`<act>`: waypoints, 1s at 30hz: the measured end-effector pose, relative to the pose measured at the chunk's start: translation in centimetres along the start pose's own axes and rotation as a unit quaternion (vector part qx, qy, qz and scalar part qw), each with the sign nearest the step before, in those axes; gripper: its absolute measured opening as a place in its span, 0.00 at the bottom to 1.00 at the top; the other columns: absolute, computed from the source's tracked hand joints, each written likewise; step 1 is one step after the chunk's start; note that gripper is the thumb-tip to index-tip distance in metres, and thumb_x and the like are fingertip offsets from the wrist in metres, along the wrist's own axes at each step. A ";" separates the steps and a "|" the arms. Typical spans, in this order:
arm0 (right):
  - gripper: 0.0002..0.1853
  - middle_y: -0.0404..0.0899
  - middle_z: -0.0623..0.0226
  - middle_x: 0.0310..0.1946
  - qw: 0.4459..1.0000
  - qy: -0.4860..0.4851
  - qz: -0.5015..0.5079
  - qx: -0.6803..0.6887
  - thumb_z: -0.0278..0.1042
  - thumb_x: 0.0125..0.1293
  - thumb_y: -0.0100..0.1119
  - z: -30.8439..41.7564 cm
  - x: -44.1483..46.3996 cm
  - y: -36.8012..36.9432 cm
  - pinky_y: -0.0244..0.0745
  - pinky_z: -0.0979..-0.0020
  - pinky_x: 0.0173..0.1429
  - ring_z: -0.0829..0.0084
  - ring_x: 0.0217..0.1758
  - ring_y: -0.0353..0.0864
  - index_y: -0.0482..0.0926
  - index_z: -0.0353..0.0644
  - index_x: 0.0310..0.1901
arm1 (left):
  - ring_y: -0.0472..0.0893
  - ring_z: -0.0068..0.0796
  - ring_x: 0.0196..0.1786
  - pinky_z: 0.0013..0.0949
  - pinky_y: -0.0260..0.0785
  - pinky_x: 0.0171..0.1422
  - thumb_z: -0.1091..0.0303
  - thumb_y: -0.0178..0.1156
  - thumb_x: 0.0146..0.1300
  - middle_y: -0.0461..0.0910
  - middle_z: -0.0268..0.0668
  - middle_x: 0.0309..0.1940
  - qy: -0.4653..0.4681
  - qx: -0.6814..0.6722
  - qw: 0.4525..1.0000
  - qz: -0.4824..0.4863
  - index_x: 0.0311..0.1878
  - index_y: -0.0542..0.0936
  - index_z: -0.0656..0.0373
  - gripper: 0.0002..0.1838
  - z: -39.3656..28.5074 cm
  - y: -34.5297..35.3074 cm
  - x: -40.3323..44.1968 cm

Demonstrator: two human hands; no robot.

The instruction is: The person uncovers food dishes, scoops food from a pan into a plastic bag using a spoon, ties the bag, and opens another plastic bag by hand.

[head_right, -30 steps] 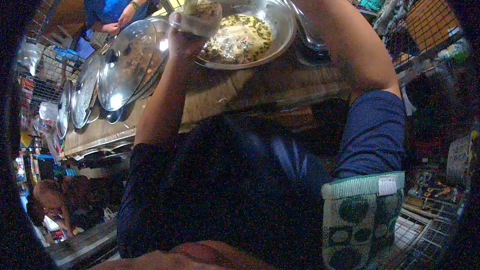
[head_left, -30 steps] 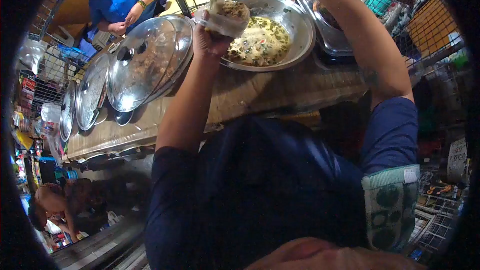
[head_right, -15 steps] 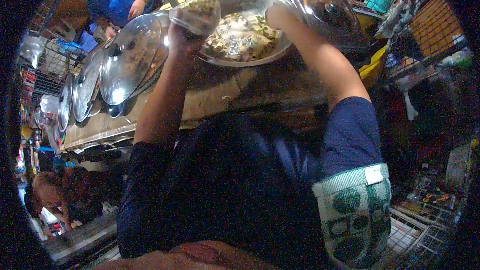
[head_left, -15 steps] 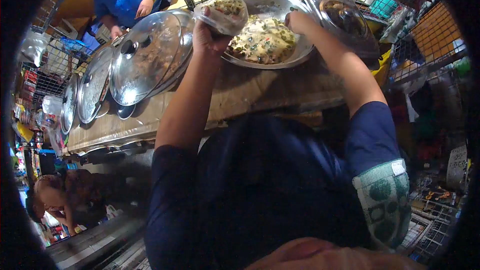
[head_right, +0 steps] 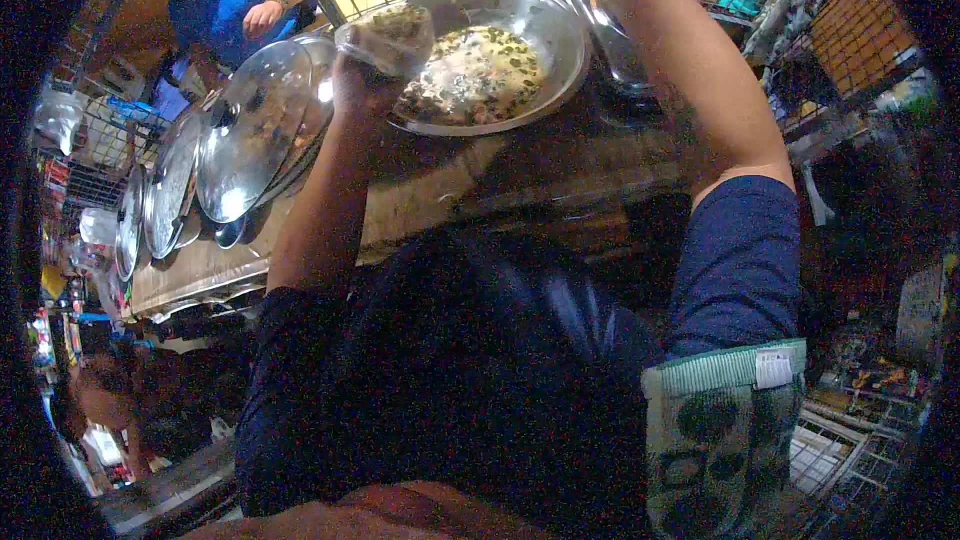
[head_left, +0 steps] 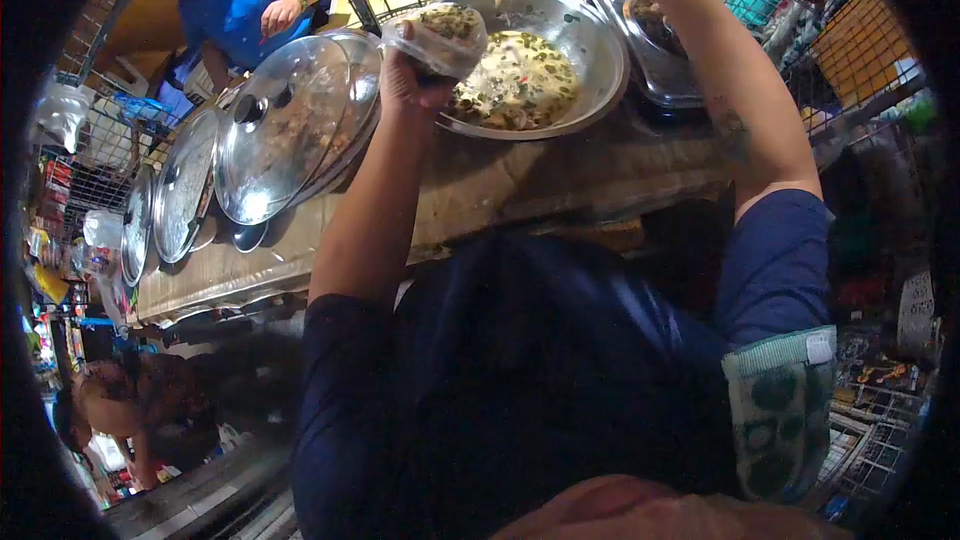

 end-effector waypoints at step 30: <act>0.10 0.71 0.59 0.30 0.979 -0.115 -0.116 -0.120 0.37 0.53 0.53 1.1 -14.6 11.3 0.71 0.58 0.35 0.55 0.31 0.75 0.74 0.41 0.34 | 0.67 0.51 0.56 0.54 0.59 0.62 0.54 0.63 0.47 0.66 0.50 0.53 -0.041 -0.005 0.998 0.052 0.56 0.61 0.64 0.37 1.6 1.9 1.2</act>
Point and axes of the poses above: each hand's wrist, its own x-axis towards the middle knuckle, its own y-axis out of the palm, z = x × y, the point moved 6 cm from there along x, towards the middle knuckle
